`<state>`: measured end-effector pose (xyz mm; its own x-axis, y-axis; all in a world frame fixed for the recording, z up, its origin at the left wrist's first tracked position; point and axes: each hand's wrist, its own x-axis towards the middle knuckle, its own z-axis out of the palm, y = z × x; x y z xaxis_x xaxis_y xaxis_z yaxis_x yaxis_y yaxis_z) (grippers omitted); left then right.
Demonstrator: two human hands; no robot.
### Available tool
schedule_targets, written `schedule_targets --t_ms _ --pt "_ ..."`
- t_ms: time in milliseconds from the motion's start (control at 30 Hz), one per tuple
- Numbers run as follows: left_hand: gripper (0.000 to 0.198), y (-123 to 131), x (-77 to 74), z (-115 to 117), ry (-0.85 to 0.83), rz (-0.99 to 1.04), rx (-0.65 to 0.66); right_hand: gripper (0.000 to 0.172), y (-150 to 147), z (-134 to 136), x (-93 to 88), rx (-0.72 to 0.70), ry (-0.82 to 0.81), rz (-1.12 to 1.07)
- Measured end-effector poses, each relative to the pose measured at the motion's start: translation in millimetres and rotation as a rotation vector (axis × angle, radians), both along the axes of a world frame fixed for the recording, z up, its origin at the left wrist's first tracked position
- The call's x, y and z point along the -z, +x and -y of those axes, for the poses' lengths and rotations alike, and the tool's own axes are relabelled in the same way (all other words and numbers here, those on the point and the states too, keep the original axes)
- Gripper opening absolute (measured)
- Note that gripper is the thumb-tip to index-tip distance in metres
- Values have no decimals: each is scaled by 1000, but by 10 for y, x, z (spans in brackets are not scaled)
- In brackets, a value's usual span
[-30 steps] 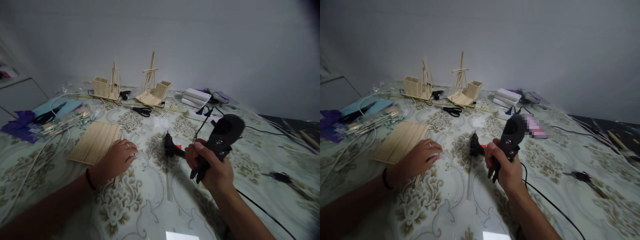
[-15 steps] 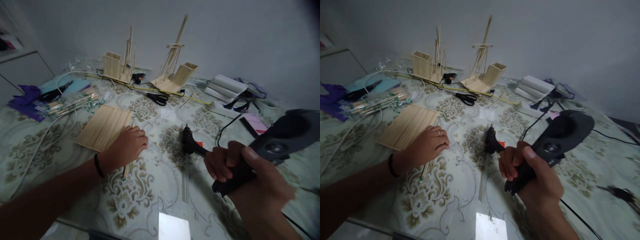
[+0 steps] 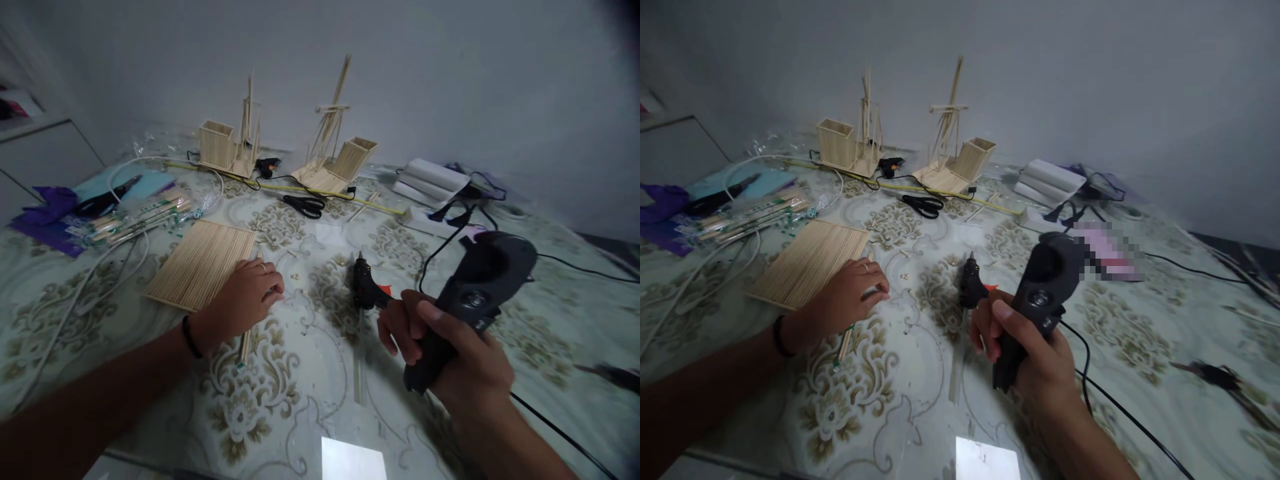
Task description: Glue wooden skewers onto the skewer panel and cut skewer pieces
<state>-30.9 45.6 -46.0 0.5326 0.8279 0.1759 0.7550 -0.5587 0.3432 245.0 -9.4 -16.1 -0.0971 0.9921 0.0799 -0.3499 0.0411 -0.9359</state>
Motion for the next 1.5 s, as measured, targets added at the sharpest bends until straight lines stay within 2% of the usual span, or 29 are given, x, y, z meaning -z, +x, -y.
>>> schedule_targets --t_ms 100,233,300,367,433,533,633,733,833,900,967,1100,1267,1367,1467,1500 --pt "14 3 -9 -4 -2 -6 -2 35 14 -27 5 14 17 11" --pt "14 0 -7 -1 21 -16 -42 24 41 -74 50 37 10 23" --pt "10 -11 -2 -9 49 -14 -81 30 40 -76 71 46 8 20" --pt "15 -39 2 -40 88 -10 -137 30 34 -64 75 29 -2 15" --pt "26 -93 9 -99 134 -13 -225 18 31 -46 57 0 -21 -21" --pt "33 -207 35 -206 183 -40 -379 34 50 -31 4 -6 -2 -69" --pt "33 -300 81 -266 190 -82 -449 33 94 -65 -49 78 70 -72" --pt "39 -330 130 -261 191 -113 -452 23 139 -150 -74 166 71 -85" --pt "47 -324 170 -242 195 -125 -447 33 177 -242 -65 211 25 -110" --pt "50 -319 191 -241 193 -129 -444 33 200 -270 -50 213 -2 -131" --pt "50 -320 208 -246 191 -131 -440 23 217 -254 -43 176 -26 -130" --pt "48 -333 222 -258 193 -130 -435 36 211 -128 -89 47 -2 -62" --pt "46 -344 214 -251 203 -129 -420 26 139 -98 -118 2 33 9" --pt "46 -340 209 -245 210 -134 -416 39 109 -140 -83 -33 8 29" --pt "47 -336 207 -239 208 -142 -408 23 89 -104 -83 0 -27 4" --pt "48 -335 206 -238 207 -143 -405 25 81 -73 -97 11 -35 -11"
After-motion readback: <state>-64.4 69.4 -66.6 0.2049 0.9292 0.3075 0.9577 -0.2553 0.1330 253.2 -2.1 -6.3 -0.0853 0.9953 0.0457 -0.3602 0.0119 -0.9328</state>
